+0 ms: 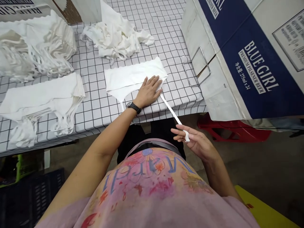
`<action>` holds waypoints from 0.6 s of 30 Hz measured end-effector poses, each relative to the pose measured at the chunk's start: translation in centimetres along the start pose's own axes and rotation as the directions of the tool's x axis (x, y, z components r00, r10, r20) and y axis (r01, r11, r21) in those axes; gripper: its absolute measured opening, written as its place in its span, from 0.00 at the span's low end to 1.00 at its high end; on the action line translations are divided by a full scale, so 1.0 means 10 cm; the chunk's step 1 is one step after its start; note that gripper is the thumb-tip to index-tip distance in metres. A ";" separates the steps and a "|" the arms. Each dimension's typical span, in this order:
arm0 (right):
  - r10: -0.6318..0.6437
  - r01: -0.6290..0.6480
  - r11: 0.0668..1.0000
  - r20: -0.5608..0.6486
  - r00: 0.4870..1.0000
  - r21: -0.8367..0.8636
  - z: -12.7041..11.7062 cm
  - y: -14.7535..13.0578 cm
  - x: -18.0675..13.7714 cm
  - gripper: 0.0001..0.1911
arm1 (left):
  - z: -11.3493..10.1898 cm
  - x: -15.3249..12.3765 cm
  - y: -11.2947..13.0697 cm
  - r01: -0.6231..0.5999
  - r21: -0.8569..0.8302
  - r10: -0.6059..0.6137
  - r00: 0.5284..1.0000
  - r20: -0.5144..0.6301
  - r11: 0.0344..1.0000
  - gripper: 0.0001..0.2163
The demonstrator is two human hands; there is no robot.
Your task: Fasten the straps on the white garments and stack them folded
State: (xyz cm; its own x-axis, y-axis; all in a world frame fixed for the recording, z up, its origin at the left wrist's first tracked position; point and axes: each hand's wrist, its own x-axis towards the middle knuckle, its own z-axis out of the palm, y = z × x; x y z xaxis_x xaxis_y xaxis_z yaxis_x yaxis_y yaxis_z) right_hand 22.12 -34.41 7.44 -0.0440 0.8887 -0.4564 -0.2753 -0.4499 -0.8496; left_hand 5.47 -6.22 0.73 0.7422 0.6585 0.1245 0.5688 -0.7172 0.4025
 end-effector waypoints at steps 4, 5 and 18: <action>-0.033 0.039 0.998 0.106 0.994 -0.057 -0.04 -0.04 -0.01 0.31 | 0.00 0.00 0.01 -0.002 -0.008 0.002 1.000 -0.005 1.000 0.27; -0.046 0.057 0.995 0.129 0.991 -0.081 -0.05 -0.05 -0.02 0.31 | -0.01 0.00 0.01 -0.002 -0.005 0.002 1.000 -0.006 1.000 0.26; -0.273 0.195 0.851 -0.093 0.958 -0.488 0.05 -0.34 0.15 0.22 | -0.02 0.01 0.01 0.010 -0.029 -0.010 1.000 0.008 1.000 0.25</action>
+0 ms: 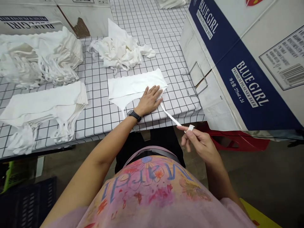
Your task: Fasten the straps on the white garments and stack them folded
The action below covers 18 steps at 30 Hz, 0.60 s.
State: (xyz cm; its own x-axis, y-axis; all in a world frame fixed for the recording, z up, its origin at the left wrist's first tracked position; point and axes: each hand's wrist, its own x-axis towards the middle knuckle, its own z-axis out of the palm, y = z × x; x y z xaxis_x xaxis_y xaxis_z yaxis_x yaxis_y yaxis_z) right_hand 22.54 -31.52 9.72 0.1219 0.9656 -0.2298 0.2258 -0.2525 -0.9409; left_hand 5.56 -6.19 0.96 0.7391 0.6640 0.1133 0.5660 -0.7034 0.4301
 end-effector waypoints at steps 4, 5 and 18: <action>-0.125 0.099 0.980 -0.148 0.981 -0.170 0.07 -0.07 0.25 0.20 | -0.21 -0.06 0.16 0.005 -0.151 -0.017 0.996 -0.083 0.989 0.20; -0.157 0.129 0.975 -0.152 0.976 -0.182 0.10 -0.08 0.31 0.20 | -0.28 -0.11 0.23 -0.015 -0.223 -0.012 0.993 -0.120 0.975 0.17; -0.269 0.302 0.916 0.156 0.951 -0.264 0.25 -0.09 0.73 0.17 | -0.63 -0.54 0.69 -0.005 -0.788 0.045 0.999 0.029 0.616 0.10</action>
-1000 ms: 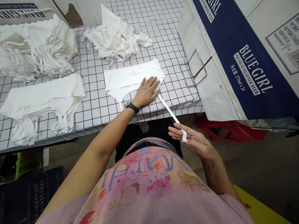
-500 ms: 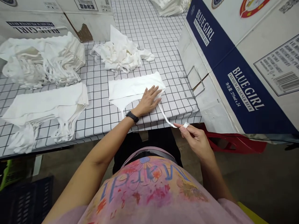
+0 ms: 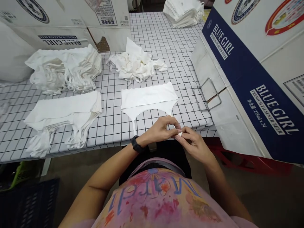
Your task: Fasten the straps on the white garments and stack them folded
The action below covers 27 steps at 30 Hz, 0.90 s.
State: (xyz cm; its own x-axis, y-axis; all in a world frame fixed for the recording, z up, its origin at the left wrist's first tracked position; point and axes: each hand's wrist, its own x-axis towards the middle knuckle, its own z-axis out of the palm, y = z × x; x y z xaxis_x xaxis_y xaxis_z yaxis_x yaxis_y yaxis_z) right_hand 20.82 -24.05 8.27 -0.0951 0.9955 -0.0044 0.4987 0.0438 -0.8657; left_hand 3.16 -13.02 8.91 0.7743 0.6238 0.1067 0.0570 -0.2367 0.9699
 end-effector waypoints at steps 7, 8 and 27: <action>0.105 -0.104 0.994 -0.034 0.994 0.033 0.01 0.08 0.06 0.13 | 0.03 -0.08 -0.05 0.079 -0.051 -0.089 0.971 -0.223 0.996 0.06; 0.138 -0.133 0.989 -0.077 0.987 0.065 0.04 0.10 0.08 0.11 | 0.04 -0.09 -0.06 0.087 -0.038 -0.094 0.961 -0.258 0.995 0.06; 0.355 -0.262 0.886 -0.195 0.914 0.382 0.21 0.09 0.85 0.12 | -0.51 0.22 -0.38 0.114 0.176 -0.066 0.964 -0.259 0.978 0.06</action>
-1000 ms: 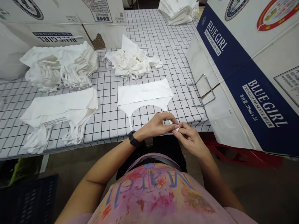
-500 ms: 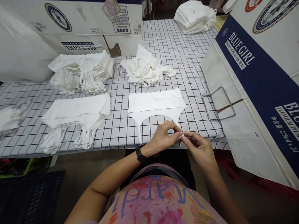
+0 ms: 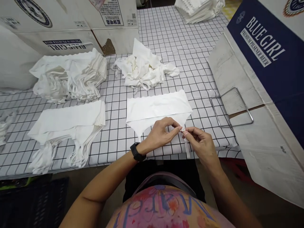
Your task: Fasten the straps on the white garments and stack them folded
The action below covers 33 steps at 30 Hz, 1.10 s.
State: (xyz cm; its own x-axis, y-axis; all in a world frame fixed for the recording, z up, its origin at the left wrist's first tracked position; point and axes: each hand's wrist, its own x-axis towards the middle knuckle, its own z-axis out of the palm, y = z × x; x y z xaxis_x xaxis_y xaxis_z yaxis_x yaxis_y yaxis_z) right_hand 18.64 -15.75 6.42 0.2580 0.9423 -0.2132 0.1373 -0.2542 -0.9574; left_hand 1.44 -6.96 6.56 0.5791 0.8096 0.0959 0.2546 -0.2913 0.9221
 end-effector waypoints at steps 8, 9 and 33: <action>0.110 -0.110 0.994 -0.009 0.994 0.012 0.08 -0.08 0.38 0.13 | -0.14 0.51 -0.40 -0.226 0.615 0.127 0.971 0.202 0.756 0.08; 0.120 -0.120 0.993 -0.016 0.993 0.005 0.10 -0.10 0.41 0.13 | -0.14 0.54 -0.41 -0.231 0.635 0.125 0.970 0.209 0.737 0.06; 0.231 -0.229 0.966 0.007 0.973 -0.118 0.26 -0.21 0.84 0.18 | -0.13 0.65 -0.66 -0.367 0.589 0.309 0.929 0.202 0.720 0.13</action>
State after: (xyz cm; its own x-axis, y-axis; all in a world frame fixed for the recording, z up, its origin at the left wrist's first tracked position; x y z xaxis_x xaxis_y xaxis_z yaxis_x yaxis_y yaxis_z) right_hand 17.99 -6.71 6.16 0.2762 0.8594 -0.4302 0.1865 -0.4870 -0.8532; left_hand 2.53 0.87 1.62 0.7733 0.5595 0.2983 0.4267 -0.8072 0.4078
